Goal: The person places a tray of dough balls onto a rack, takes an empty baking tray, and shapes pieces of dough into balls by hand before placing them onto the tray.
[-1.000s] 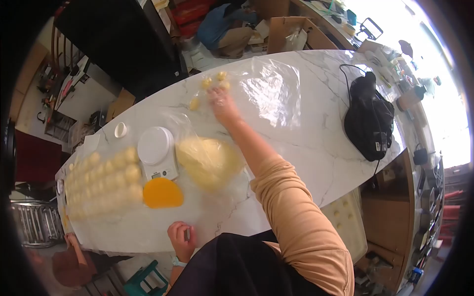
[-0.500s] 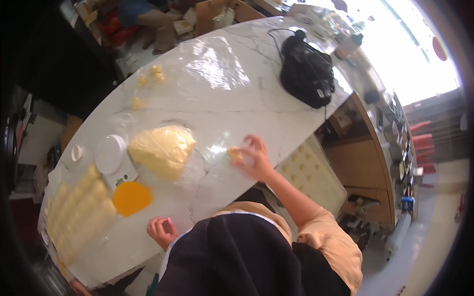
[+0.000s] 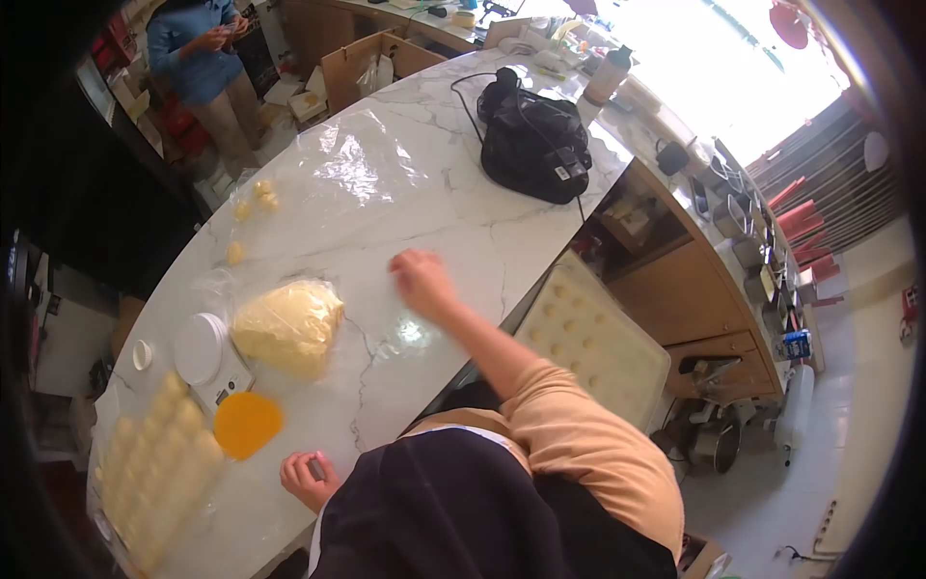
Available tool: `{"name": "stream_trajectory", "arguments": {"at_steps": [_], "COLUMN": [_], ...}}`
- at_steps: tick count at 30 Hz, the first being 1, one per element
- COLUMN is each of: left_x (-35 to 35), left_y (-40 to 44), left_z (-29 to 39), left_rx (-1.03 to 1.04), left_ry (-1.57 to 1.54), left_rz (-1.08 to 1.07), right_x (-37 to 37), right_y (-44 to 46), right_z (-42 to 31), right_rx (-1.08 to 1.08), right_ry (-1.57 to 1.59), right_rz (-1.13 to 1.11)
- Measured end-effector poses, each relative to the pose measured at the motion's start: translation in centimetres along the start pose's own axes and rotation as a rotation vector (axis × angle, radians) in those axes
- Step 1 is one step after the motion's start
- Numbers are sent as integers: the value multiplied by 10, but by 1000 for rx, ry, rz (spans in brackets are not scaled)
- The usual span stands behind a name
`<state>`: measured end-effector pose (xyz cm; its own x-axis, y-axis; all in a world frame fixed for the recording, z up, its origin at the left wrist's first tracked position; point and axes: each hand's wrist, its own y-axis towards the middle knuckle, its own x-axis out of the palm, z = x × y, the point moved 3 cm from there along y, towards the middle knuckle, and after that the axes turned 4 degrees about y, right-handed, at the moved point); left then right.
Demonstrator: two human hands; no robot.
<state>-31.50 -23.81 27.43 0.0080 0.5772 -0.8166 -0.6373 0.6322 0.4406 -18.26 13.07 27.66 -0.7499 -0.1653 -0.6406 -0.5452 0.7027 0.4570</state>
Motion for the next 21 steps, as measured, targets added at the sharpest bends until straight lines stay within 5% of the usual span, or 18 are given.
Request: {"name": "stream_trajectory", "arguments": {"at_steps": [3,5,7,10,15,17,21], "left_x": [-2,1,2,-2,0,2,-4], "left_y": [4,0,1,0,0,3,-1], "left_z": [-4,-8,-7,-5,-7,-8,-5], "left_rx": [15,56,41,18,48,58,28], "left_ry": [14,24,34,3,-10,30,5], "left_rz": [-1,3,21,4,1,26,5], "right_x": [12,-12,-44,-31,-6,-38,-46], "right_y": [-44,-76,-58,-13,-63,-75,-20], "right_z": [-30,-11,14,20,-22,2,8], "right_rx": [85,98,-55,12,88,28,-41], "right_ry": [144,433,324,-44,203,474,-42], "right_rz": [-321,-205,-223,82,-368,-290,86]}}
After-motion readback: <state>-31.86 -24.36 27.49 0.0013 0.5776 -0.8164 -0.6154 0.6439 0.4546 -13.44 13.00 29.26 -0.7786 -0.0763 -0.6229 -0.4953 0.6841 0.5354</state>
